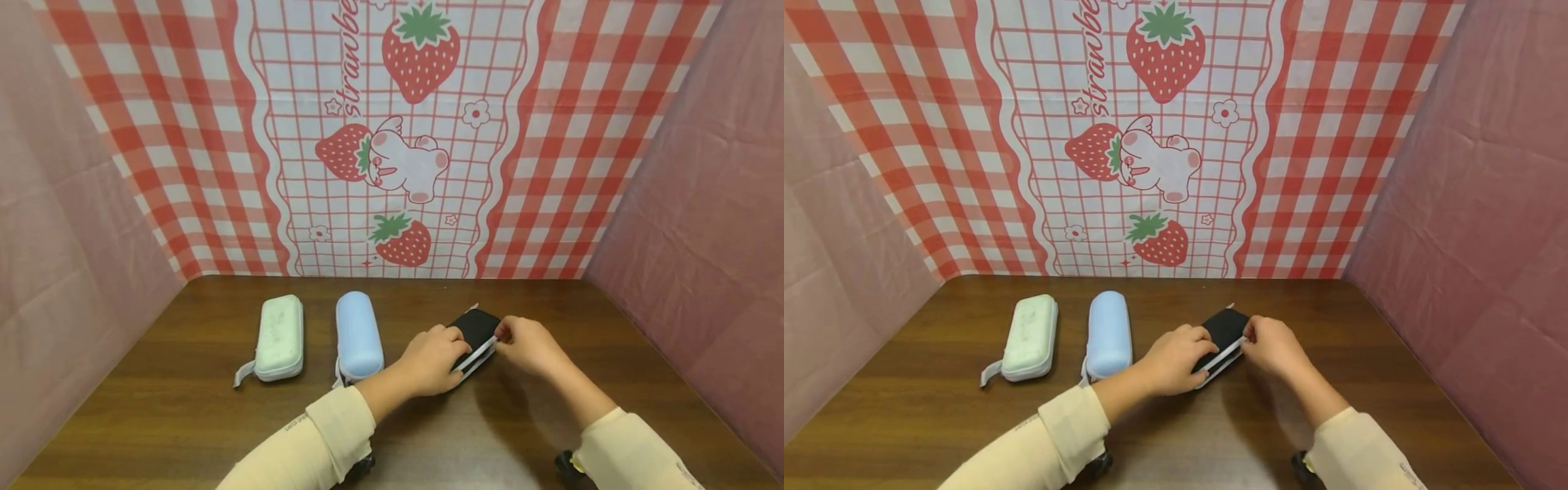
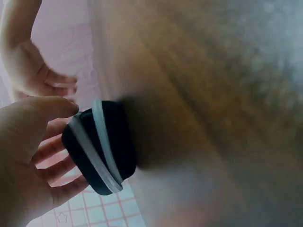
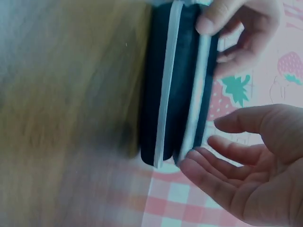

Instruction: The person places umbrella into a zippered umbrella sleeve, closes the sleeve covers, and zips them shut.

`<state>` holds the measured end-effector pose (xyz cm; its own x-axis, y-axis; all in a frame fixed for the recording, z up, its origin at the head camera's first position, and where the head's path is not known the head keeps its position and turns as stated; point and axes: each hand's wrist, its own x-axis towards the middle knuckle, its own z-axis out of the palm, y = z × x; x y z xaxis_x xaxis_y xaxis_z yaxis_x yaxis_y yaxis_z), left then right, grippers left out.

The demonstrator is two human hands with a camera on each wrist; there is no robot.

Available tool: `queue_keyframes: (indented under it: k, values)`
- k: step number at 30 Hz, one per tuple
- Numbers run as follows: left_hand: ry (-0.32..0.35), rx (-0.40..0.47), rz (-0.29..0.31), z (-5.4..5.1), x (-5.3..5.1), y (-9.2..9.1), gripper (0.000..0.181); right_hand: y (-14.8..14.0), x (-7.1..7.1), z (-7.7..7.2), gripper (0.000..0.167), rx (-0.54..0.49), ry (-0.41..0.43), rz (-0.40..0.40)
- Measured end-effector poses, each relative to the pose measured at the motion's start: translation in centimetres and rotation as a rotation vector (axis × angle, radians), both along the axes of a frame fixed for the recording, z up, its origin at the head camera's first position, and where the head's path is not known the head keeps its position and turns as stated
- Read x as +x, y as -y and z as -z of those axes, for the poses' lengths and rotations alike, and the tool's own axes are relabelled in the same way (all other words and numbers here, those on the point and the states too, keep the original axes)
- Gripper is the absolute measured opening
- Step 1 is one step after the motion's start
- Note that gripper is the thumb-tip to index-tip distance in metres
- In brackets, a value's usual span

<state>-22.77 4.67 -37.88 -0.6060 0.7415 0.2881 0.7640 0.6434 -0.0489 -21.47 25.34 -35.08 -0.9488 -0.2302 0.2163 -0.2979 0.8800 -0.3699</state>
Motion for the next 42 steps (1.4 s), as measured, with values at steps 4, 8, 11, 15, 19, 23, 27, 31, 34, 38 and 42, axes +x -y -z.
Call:
queue_keyframes:
  k: [4,8,11,15,19,23,27,31,34,38,42]
  values:
    - [-0.044,-0.091,0.006,0.4,0.3,-0.3,0.036,-0.1,-0.8,0.3,0.02,0.004,-0.096,-0.04]
    - [-0.057,-0.134,0.002,0.5,0.6,-0.6,0.039,0.3,-1.5,1.0,0.028,0.022,-0.11,-0.141]
    - [-0.055,-0.15,0.02,0.7,0.8,-0.7,0.043,0.3,-1.9,1.4,0.03,0.056,-0.093,-0.172]
    - [0.032,-0.104,0.086,0.4,0.6,-0.3,0.043,0.1,-2.3,1.5,0.028,0.076,-0.072,-0.179]
    - [0.295,0.106,0.112,-1.1,-0.7,1.1,0.032,-0.1,-2.6,1.4,0.029,0.055,-0.034,-0.182]
    - [0.478,0.34,0.017,-2.3,-2.9,2.3,0.024,-0.1,-2.8,1.5,0.03,0.042,-0.006,-0.177]
    - [0.584,0.387,-0.081,-1.9,-5.1,2.5,0.025,0.0,-3.0,1.6,0.031,0.033,0.005,-0.181]
    - [0.716,0.404,-0.115,-0.3,-6.5,1.9,0.028,0.1,-3.2,1.5,0.033,0.033,0.02,-0.183]
    - [0.847,0.486,-0.096,0.9,-6.9,1.2,0.033,0.1,-3.2,1.4,0.033,0.039,0.019,-0.185]
    - [0.965,0.623,-0.081,1.7,-7.3,0.5,0.036,0.0,-3.3,1.3,0.033,0.038,0.005,-0.197]
    - [0.986,0.662,-0.134,2.2,-7.5,0.5,0.03,-0.1,-3.1,1.4,0.033,0.039,0.011,-0.204]
